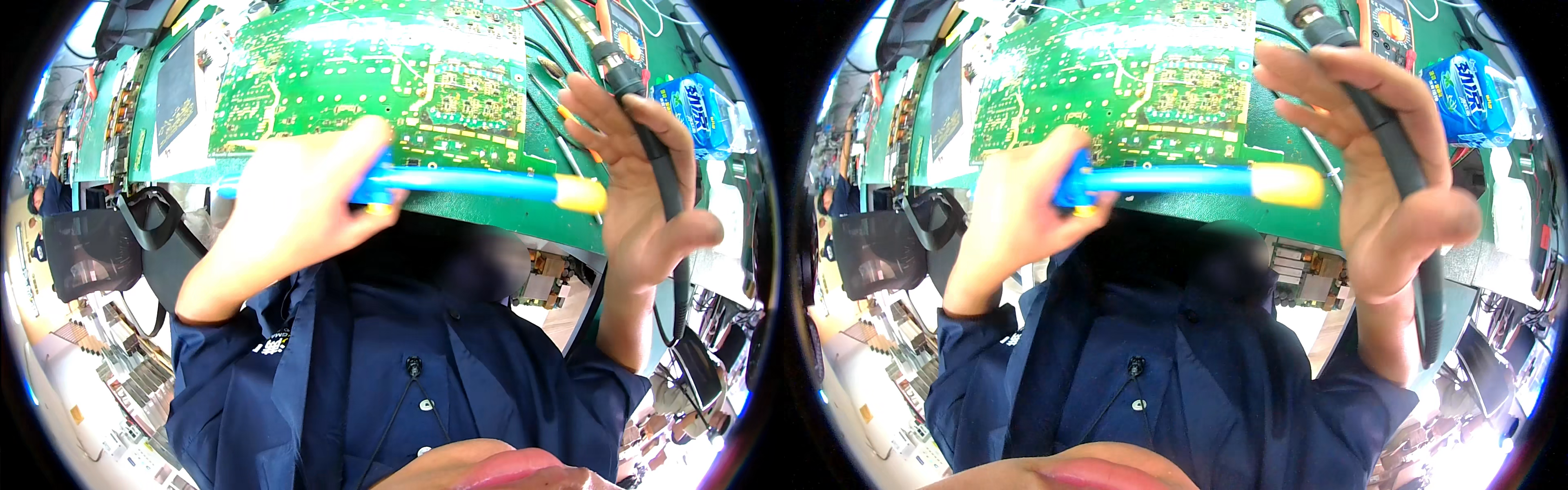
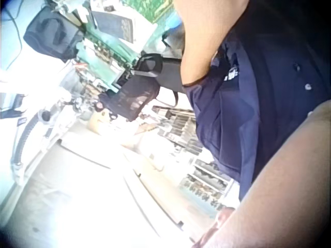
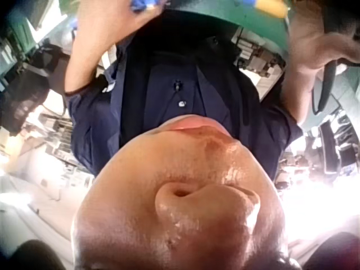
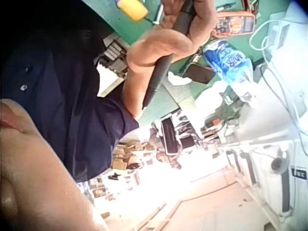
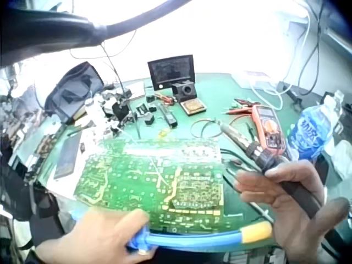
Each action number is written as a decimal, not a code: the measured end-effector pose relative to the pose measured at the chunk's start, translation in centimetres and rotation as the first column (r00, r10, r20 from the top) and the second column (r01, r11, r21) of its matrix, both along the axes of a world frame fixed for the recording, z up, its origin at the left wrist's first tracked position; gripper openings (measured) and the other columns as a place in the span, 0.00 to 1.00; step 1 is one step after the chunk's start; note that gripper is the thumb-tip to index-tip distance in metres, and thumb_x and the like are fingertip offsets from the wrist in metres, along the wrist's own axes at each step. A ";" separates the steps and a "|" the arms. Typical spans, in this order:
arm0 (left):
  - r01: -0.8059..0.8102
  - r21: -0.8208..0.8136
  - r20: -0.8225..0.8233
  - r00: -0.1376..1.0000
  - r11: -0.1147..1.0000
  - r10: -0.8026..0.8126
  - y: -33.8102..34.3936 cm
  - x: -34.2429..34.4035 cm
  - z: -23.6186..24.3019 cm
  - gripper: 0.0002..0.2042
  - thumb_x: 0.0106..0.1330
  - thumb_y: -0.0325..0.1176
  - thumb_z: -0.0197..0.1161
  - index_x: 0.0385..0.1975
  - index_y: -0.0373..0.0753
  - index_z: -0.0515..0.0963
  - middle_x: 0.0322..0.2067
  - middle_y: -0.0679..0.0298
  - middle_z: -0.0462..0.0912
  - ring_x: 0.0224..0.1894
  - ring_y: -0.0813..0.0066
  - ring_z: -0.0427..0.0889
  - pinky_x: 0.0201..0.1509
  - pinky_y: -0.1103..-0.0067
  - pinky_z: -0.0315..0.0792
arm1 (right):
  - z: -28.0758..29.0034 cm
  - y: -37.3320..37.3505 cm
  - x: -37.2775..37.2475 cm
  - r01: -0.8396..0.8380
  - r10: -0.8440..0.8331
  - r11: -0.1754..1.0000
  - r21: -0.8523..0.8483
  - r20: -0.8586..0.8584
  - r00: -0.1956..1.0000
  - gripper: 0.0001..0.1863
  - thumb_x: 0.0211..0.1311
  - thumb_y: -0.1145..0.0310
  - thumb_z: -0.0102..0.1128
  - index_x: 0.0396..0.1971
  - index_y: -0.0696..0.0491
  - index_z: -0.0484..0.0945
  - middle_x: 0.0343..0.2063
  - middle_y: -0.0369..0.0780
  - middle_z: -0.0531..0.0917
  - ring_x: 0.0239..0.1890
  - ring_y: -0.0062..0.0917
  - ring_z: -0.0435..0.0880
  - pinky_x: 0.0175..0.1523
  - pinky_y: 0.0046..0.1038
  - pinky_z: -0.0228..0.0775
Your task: The person is using a soldering iron and a desoldering pump to repair a green printed circuit board. They apply heat to the solder joints with the iron and use the pump to remove excess solder from various components on the board.
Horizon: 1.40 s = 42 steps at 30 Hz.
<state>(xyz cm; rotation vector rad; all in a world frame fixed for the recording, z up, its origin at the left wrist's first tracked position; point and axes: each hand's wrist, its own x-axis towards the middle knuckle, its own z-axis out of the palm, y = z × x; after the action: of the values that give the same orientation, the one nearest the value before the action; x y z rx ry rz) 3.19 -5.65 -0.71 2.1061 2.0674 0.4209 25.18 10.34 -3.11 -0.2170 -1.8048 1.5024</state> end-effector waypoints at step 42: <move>-0.767 0.130 0.204 0.641 0.628 0.740 -4.6 -24.9 0.1 0.18 0.49 0.44 0.62 0.23 0.32 0.71 0.23 0.50 0.76 0.27 0.57 0.76 0.31 0.69 0.68 | 2.2 -4.0 -0.7 0.294 -0.306 0.942 0.165 0.056 0.950 0.35 0.64 0.48 0.33 0.53 0.68 0.54 0.33 0.52 0.78 0.31 0.28 0.78 0.42 0.26 0.67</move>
<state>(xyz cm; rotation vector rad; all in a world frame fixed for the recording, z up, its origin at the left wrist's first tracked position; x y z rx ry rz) -21.73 -10.23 -0.61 1.0879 2.8437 0.8792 24.48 6.34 -0.88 -0.4602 -1.8459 1.1486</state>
